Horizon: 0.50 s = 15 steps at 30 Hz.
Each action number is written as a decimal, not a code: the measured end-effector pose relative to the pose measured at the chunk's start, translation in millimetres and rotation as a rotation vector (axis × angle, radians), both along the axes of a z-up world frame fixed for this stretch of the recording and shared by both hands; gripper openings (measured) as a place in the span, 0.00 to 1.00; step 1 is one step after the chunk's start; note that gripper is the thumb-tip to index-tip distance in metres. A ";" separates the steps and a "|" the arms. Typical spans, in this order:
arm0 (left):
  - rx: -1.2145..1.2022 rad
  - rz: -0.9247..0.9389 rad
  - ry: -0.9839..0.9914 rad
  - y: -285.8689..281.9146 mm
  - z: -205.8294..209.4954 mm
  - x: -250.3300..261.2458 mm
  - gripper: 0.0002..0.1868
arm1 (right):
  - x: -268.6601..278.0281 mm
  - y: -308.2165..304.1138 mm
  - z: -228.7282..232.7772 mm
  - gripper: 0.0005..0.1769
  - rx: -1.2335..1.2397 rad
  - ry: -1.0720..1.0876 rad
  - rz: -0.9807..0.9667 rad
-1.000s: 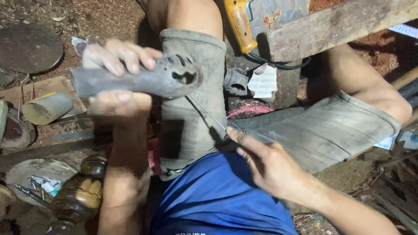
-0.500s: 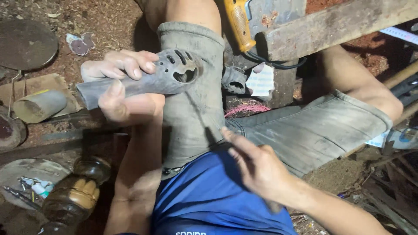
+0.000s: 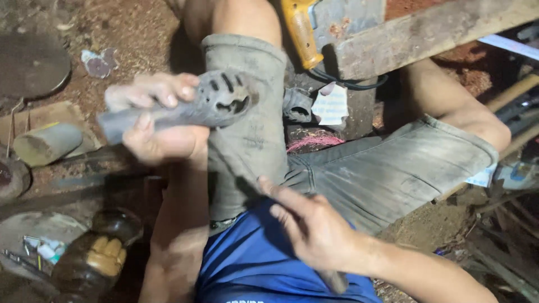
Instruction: The person sits on the floor and sands a carved wooden object with sandpaper, then uses a metal file to shape the interior and exterior surfaces. The person repeatedly rotates the object to work on different areas.
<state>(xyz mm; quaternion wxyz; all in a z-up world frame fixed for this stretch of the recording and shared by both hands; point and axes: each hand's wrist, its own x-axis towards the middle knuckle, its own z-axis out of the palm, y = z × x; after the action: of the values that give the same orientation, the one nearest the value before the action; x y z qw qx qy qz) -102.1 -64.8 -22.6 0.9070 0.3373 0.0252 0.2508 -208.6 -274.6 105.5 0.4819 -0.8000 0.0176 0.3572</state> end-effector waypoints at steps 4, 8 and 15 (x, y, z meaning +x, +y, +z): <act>0.158 -0.203 -0.014 33.0 4.9 -0.3 0.15 | 25.2 -18.9 20.4 0.31 -0.233 0.401 0.186; 0.208 -0.381 -0.019 57.2 2.1 -3.1 0.16 | -13.8 -73.9 26.1 0.26 -0.070 0.146 0.165; -0.029 -0.339 -0.027 43.6 10.9 -6.6 0.19 | -12.1 -62.4 24.0 0.36 -0.111 -0.227 0.261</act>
<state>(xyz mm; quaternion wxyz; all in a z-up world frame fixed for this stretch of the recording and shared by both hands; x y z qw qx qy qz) -108.7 -21.3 -11.7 0.9414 0.3201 -0.0406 0.0986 -220.7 -337.0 129.5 0.3856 -0.8559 -0.1211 0.3226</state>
